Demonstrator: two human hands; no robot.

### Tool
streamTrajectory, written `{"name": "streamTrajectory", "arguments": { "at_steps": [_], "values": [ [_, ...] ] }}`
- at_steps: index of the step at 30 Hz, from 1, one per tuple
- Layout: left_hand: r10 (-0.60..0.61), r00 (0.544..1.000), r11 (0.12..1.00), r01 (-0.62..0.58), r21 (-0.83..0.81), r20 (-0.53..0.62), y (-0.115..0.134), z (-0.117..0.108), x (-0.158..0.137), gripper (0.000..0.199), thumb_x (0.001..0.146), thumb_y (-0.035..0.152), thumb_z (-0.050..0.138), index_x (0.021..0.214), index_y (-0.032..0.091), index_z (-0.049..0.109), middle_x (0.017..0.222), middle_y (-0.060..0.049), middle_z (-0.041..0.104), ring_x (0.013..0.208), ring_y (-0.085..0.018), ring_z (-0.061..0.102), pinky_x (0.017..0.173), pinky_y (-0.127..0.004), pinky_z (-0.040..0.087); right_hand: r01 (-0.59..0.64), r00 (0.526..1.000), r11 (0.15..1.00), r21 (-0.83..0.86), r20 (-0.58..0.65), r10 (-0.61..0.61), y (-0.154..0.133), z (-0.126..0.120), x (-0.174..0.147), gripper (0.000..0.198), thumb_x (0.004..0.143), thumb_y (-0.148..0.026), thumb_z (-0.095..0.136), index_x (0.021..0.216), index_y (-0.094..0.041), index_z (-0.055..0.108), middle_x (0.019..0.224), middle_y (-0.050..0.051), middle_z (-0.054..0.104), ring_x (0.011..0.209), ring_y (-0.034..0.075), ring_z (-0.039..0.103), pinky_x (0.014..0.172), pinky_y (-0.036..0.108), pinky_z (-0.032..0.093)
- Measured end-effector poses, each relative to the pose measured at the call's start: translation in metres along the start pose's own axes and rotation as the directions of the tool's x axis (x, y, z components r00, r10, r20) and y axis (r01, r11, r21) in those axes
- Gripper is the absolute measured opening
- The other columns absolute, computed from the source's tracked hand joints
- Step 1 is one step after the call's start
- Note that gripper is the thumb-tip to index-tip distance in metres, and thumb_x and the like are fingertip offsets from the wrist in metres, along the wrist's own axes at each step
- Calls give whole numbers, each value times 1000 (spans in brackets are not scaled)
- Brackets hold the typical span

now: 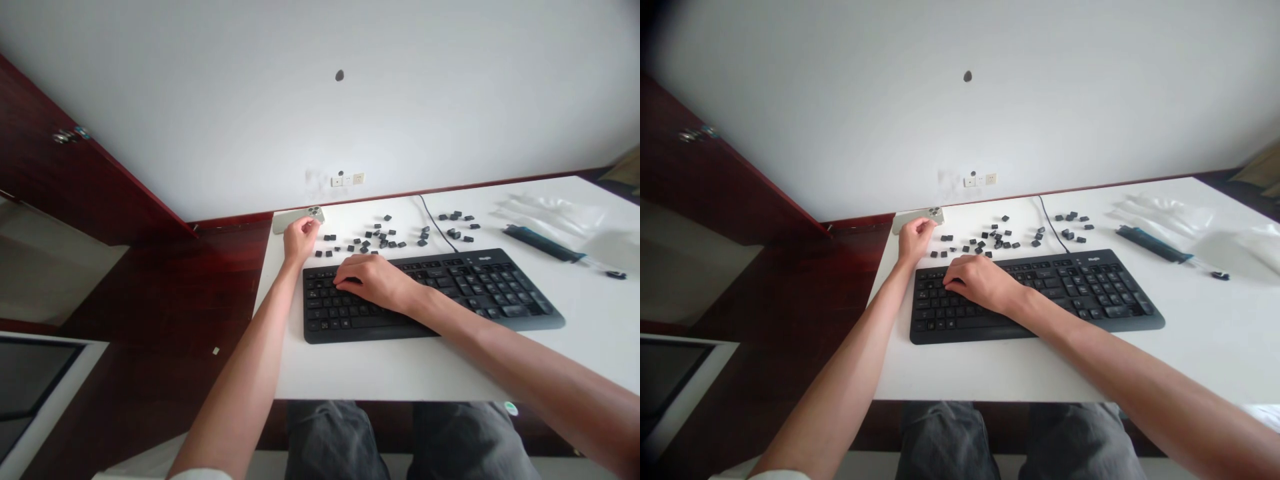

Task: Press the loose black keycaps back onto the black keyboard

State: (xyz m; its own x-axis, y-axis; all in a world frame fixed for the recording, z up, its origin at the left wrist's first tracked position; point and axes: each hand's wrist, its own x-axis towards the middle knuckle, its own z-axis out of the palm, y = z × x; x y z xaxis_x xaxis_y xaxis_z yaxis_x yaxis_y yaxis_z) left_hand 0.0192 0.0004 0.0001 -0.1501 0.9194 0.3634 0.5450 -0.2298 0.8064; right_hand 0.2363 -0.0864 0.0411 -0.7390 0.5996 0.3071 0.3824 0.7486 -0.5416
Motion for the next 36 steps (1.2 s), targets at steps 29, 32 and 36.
{"name": "streamTrajectory", "arguments": {
  "at_steps": [29,32,36],
  "values": [
    [21,989,997,-32,67,149,-4,-18,3,29,91,43,64,85,18,78,69,-1,65,66,-16,55,63,-27,40,123,990,845,-520,129,-64,-32,11,-12,14,93,-9,56,87,-17,65,92,9,69,88,25,59,77,39,39],
    [18,921,998,-38,43,390,-5,-41,5,33,87,51,72,91,19,80,76,-2,69,68,-16,58,64,-26,41,121,990,854,-507,124,-67,-30,11,-13,14,92,-8,56,88,-17,65,92,9,69,87,24,59,77,39,39],
    [-48,874,995,2,96,483,-3,-58,2,40,73,54,86,95,21,79,72,1,62,63,-14,51,58,-26,37,109,991,865,-489,120,-57,-30,13,-14,15,92,-7,55,87,-17,65,92,9,69,83,23,61,76,39,40]
  ]
}}
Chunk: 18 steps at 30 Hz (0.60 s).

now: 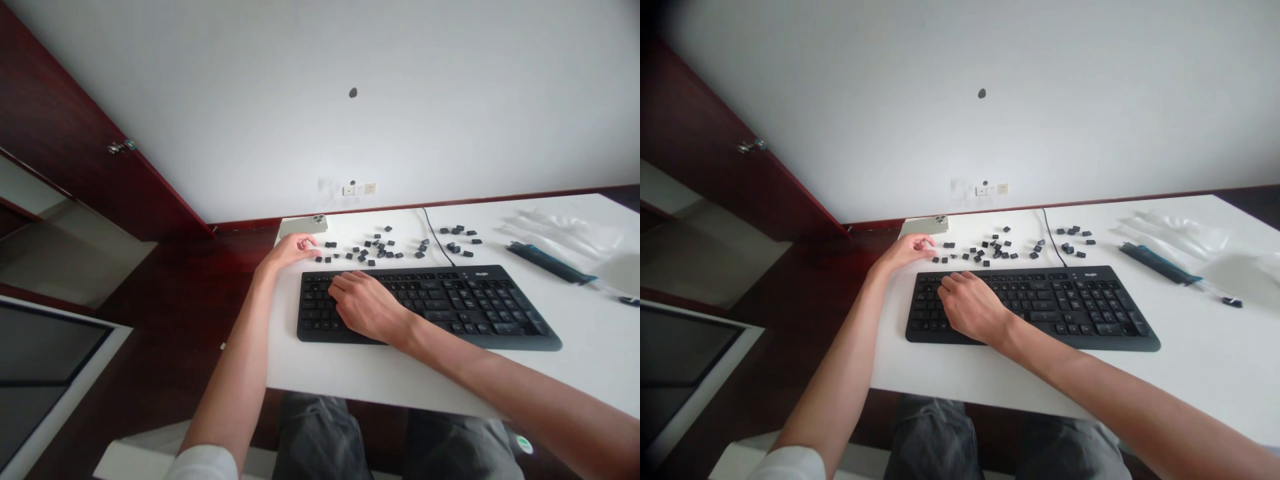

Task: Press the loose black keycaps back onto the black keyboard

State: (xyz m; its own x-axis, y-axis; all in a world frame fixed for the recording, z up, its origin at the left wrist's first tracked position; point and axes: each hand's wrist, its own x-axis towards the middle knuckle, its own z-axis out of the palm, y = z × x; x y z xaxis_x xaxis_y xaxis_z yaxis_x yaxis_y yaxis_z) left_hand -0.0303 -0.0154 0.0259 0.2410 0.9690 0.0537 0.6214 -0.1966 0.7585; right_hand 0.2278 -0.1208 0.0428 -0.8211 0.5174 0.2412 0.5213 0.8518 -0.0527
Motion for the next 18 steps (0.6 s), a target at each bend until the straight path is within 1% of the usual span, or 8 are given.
{"name": "streamTrajectory", "arguments": {
  "at_steps": [2,4,7,10,12,15,18],
  "values": [
    [-4,999,1000,3,20,45,2,1,-1,44,67,53,91,95,22,79,73,2,61,62,-14,50,58,-26,37,-20,1000,1000,-5,-11,20,-3,2,0,16,92,-7,55,86,-16,66,91,9,69,82,24,61,76,39,41],
    [-9,995,999,5,42,98,3,4,0,47,63,52,93,96,23,79,73,2,60,61,-14,49,58,-27,37,-43,999,999,-1,-29,43,-4,5,0,16,91,-7,55,86,-16,67,91,9,70,83,24,62,76,39,43],
    [11,990,998,-20,64,144,3,7,2,41,65,52,92,91,23,79,74,1,63,63,-15,51,60,-28,37,-52,996,997,59,-75,56,4,8,0,19,94,-8,55,88,-16,70,93,9,73,86,24,64,80,38,47],
    [56,987,996,-65,60,148,1,7,4,33,71,51,88,83,21,80,77,-2,68,69,-17,54,64,-29,38,-24,985,987,158,-162,50,22,5,0,22,96,-10,55,95,-17,75,94,8,77,92,24,66,84,36,50],
    [60,988,995,-70,66,144,-2,6,5,30,74,50,87,81,21,82,78,-3,71,71,-17,54,67,-30,39,-39,968,980,195,-235,86,35,0,-2,24,96,-9,55,100,-18,77,96,7,79,94,24,67,84,36,52],
    [38,992,996,-47,75,122,-7,4,7,30,73,45,89,90,21,84,83,-3,74,71,-16,55,68,-31,40,-83,937,975,207,-316,147,49,-7,-3,25,96,-8,55,101,-18,78,99,8,81,94,25,68,81,36,54],
    [34,996,998,-38,42,82,-10,6,9,29,76,39,87,97,19,83,87,-4,75,76,-17,59,73,-32,44,-115,924,970,214,-336,183,56,-8,-4,25,96,-9,56,100,-18,79,100,8,82,94,26,70,78,37,56]
  ]
}}
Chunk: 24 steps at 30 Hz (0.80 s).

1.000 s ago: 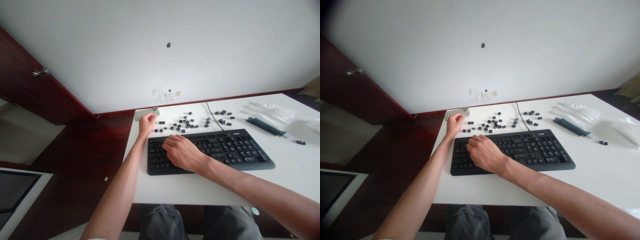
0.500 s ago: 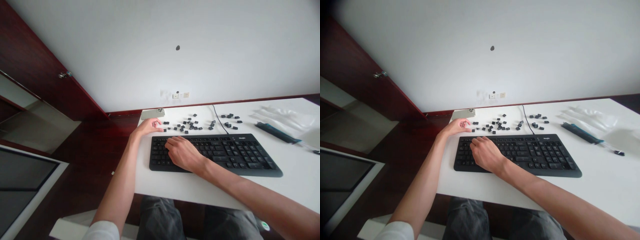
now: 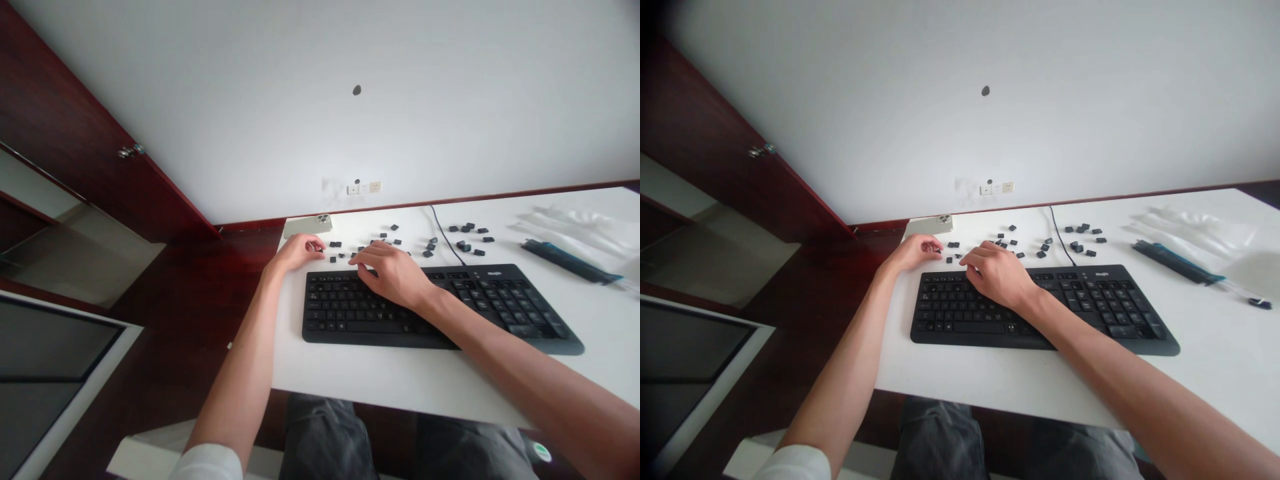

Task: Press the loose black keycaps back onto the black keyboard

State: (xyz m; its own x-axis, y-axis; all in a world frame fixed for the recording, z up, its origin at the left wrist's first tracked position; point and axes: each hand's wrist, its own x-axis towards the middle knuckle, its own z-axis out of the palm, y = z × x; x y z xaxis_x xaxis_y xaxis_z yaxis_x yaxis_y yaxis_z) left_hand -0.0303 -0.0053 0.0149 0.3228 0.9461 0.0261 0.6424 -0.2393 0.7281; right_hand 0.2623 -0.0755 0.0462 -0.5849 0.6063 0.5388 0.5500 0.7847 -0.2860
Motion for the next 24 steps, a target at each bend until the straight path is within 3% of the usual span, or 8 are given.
{"name": "streamTrajectory", "arguments": {
  "at_steps": [4,7,12,17,21,24],
  "values": [
    [51,997,976,-63,-210,-61,8,11,4,35,76,39,90,100,16,79,98,-9,76,90,-20,68,87,-36,51,-38,999,999,18,-19,38,1,1,-1,25,95,-9,57,103,-19,79,100,7,81,94,27,71,76,39,57],
    [115,991,899,-135,-417,-73,26,24,8,47,73,39,94,110,17,74,105,-9,75,97,-21,70,93,-36,53,-52,995,997,51,-78,56,-2,0,-2,26,97,-11,58,111,-21,78,102,7,80,96,28,71,78,40,57],
    [250,965,848,-260,-463,-84,66,40,4,46,78,31,91,118,20,72,90,-1,64,86,-13,63,84,-28,53,-209,951,947,244,-176,255,1,2,-1,18,101,-27,65,115,-21,73,108,9,75,85,22,71,74,36,57],
    [326,939,822,-339,-457,-111,84,48,0,46,84,24,84,128,22,70,86,1,57,85,-12,59,86,-27,52,-334,900,745,578,-39,434,14,9,2,15,94,-36,73,102,-22,72,101,5,78,89,22,76,84,37,61],
    [374,922,837,-383,-390,-102,90,56,-1,43,88,25,80,130,23,71,84,1,56,82,-12,57,87,-29,53,-343,882,526,778,74,466,22,11,4,28,86,-46,81,94,-21,72,99,7,81,97,26,78,95,42,61],
    [398,911,846,-410,-340,-108,93,59,-3,42,90,26,79,131,24,71,88,0,58,82,-13,57,88,-30,54,-354,880,465,811,121,459,27,10,5,36,78,-50,88,90,-20,72,95,8,81,96,28,79,94,43,62]
  ]
}}
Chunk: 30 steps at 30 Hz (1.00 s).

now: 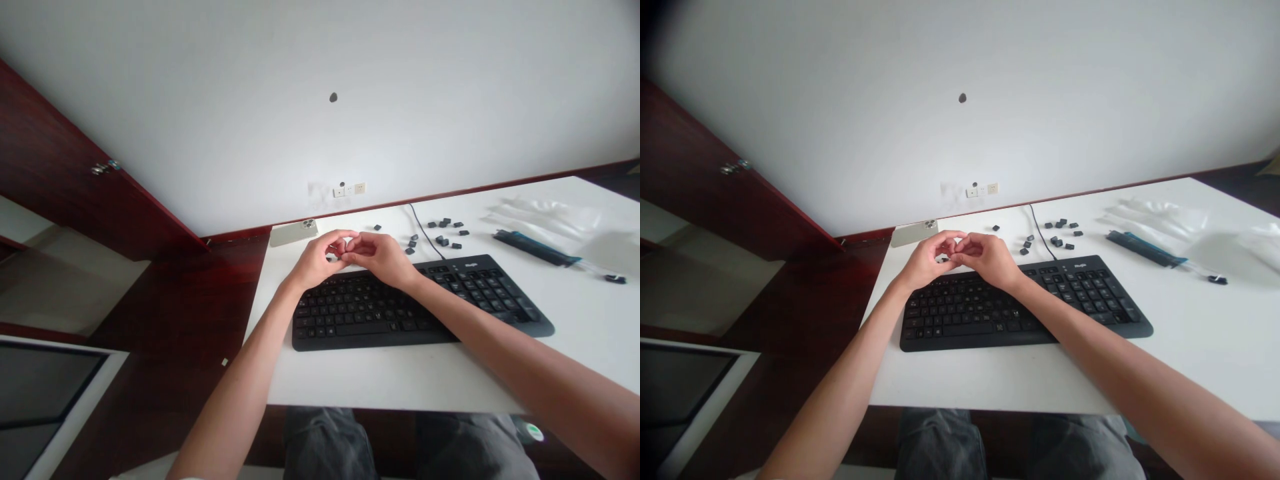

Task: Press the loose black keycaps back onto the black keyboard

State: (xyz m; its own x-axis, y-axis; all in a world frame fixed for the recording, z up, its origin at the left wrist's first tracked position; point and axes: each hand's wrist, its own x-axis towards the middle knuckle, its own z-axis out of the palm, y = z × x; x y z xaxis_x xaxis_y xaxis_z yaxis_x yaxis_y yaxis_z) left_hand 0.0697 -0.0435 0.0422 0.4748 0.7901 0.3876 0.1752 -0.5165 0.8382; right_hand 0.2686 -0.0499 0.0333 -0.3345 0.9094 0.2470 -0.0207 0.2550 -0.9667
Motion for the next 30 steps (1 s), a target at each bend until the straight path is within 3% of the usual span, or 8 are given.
{"name": "streamTrajectory", "arguments": {
  "at_steps": [3,5,11,14,17,20,25,30],
  "values": [
    [-33,999,999,33,8,-28,-2,-1,-1,51,86,26,84,134,25,69,103,-4,64,88,-14,60,85,-29,54,47,999,990,-136,-11,-49,-3,-5,0,32,80,-49,87,89,-21,73,87,5,80,86,25,78,84,40,63],
    [-104,995,993,103,-54,-10,-5,-6,-2,52,84,29,85,133,24,69,110,-7,67,88,-14,61,79,-27,53,153,983,932,-328,-46,-178,-6,-7,-2,24,87,-44,82,89,-21,74,86,4,78,81,22,75,78,37,61],
    [-236,965,907,262,-329,117,-9,-21,-3,37,91,49,79,107,16,77,85,-4,69,67,-10,54,64,-26,43,443,839,686,-578,-3,-544,-12,-4,-10,11,98,-34,74,99,-23,73,95,5,78,84,21,74,75,35,60],
    [-232,967,891,255,-375,107,-6,-20,-3,36,88,50,82,96,15,77,79,-3,68,67,-10,55,66,-27,43,508,760,590,-628,5,-650,-14,-2,-12,12,98,-33,75,103,-23,72,96,5,79,85,21,76,76,34,62],
    [-248,967,865,252,-433,66,-4,-15,-2,35,86,49,84,92,16,76,73,0,64,65,-9,53,64,-26,40,534,722,529,-659,31,-691,-18,-2,-13,14,97,-34,75,106,-23,73,94,5,80,82,20,76,75,33,63],
    [-266,963,859,256,-443,42,-2,-12,-1,35,84,49,85,88,16,74,70,1,61,63,-9,50,62,-25,37,521,747,528,-670,59,-662,-21,-4,-14,13,98,-36,74,104,-25,74,96,5,81,85,22,77,79,36,64],
    [-250,968,898,238,-370,17,-1,-13,0,33,84,47,85,88,16,75,71,0,64,63,-9,51,61,-26,38,440,832,617,-653,37,-554,-18,-4,-15,15,101,-40,69,106,-27,76,102,6,81,93,25,77,87,41,64],
    [-312,950,870,297,-394,27,-5,-13,-1,37,87,52,81,90,15,74,78,-3,70,66,-10,58,61,-25,39,425,832,589,-688,40,-554,-19,3,-14,18,104,-31,62,114,-27,76,109,6,81,98,24,77,90,40,63]
  ]
}}
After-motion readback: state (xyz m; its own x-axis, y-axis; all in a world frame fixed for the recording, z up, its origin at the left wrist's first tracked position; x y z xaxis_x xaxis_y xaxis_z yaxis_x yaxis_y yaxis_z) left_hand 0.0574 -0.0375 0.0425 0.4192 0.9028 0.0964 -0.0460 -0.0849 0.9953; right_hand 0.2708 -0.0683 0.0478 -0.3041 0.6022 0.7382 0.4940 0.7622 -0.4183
